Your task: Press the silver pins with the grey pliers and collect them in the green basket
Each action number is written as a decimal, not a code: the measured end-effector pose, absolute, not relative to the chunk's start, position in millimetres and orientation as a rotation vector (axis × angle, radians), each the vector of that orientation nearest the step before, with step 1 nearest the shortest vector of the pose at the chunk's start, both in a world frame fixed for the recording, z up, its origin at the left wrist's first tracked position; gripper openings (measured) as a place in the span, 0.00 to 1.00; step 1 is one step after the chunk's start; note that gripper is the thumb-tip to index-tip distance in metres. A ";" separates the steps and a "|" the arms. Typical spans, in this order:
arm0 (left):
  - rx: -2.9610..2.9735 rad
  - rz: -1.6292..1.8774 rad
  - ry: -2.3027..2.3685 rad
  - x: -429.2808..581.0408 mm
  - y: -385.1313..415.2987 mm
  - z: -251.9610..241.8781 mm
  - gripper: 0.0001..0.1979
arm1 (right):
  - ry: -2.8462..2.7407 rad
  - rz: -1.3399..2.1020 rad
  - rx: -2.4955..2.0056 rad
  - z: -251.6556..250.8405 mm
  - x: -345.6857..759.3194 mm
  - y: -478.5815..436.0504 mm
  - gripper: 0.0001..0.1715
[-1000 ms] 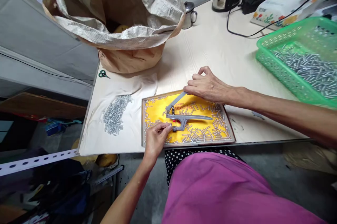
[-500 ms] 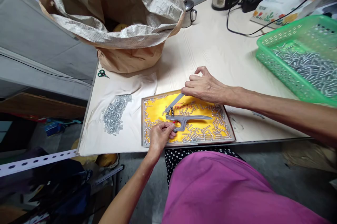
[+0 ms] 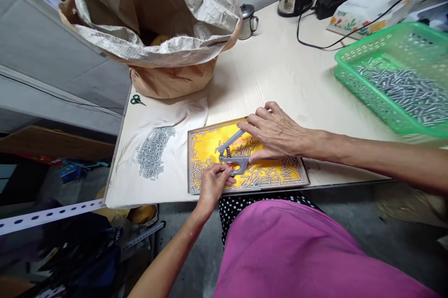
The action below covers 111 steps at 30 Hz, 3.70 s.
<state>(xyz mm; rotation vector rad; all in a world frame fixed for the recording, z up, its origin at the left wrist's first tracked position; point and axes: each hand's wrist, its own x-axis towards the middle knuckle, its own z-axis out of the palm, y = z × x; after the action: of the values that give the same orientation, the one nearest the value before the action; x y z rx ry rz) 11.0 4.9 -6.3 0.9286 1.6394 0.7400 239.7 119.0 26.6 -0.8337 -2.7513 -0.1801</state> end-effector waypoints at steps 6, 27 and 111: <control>0.939 0.787 1.643 12.3 2.1 -7.7 0.18 | -2.769 -0.192 -0.813 9.4 247.7 100.9 0.56; 2.553 0.444 1.863 49.1 15.9 15.4 0.40 | -2.717 -0.204 -0.845 -8.4 222.6 72.1 0.26; 1.468 0.504 1.752 -16.1 3.1 0.3 0.13 | -2.798 -0.234 -0.736 27.0 234.8 144.4 0.21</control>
<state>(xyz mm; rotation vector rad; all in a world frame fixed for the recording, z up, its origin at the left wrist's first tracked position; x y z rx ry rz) -16.1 3.1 0.3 1.4675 1.7517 0.5036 234.8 144.4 27.0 -0.7358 -2.7982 -0.2335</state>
